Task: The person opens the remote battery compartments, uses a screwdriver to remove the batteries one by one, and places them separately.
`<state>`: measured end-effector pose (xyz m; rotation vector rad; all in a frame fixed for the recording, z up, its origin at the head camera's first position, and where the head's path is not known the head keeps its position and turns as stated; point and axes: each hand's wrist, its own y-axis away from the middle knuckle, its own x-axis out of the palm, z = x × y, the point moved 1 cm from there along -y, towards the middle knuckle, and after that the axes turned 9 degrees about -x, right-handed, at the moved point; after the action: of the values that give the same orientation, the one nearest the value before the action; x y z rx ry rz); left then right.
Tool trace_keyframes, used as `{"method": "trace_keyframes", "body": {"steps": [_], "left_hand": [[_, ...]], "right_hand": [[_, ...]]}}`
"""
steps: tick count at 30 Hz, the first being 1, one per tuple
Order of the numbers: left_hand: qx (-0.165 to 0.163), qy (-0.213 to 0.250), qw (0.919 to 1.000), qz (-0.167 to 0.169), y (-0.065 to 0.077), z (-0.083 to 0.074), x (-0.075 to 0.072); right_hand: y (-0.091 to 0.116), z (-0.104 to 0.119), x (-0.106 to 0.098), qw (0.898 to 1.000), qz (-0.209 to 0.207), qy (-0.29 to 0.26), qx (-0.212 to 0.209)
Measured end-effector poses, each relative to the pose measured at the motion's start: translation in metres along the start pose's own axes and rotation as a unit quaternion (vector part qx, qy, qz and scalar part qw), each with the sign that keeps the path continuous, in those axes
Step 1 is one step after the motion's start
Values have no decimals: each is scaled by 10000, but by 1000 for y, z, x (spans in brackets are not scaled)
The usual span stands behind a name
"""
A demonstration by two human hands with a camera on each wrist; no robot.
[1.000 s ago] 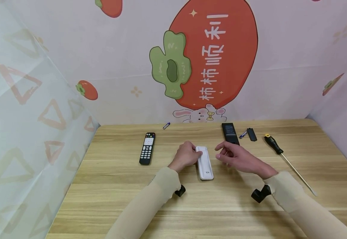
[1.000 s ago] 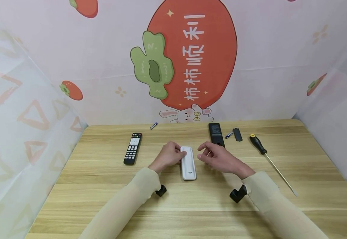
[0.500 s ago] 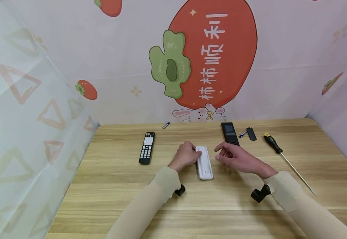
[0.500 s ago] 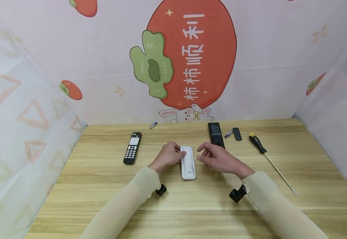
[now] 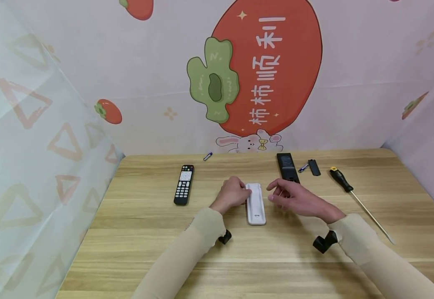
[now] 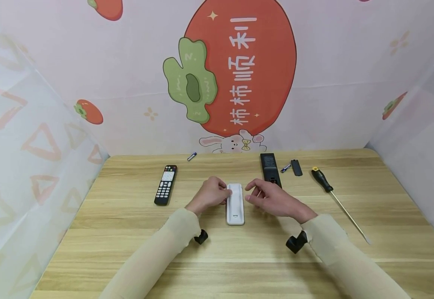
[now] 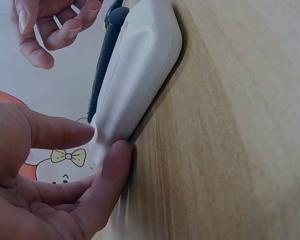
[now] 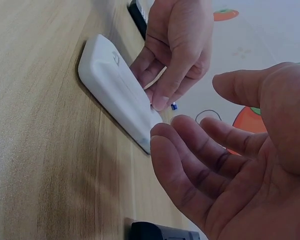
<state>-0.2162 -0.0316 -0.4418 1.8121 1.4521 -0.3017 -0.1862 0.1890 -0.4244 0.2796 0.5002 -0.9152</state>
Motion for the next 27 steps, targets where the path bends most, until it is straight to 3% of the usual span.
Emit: {"method": "trace_keyframes", "body": {"steps": [4,9,12,16,20,23,27], "left_hand": [[99,-208,9997,7,1,0,0],[639,-826,9945,96,3,0,-1],[1075,-1379,9842,292,5,2,-3],[1659,-2116,9614,585,7,4,-6],[1964,-2652,9417,650,9,7,-6],[2024,-2859,9349,576,10,9,-4],[2017,-2987,9316,470,10,10,-2]], "right_hand": [[0,-1,0,10000,32,-18,13],[0,-1,0,10000,61,-22,-18],[0,0,0,10000,75,-4,-45],[0,1,0,9999,100,28,-96],[1,1,0,9998,136,53,-152],[1,1,0,9997,171,52,-180],[0,1,2,9995,212,63,-211]]}}
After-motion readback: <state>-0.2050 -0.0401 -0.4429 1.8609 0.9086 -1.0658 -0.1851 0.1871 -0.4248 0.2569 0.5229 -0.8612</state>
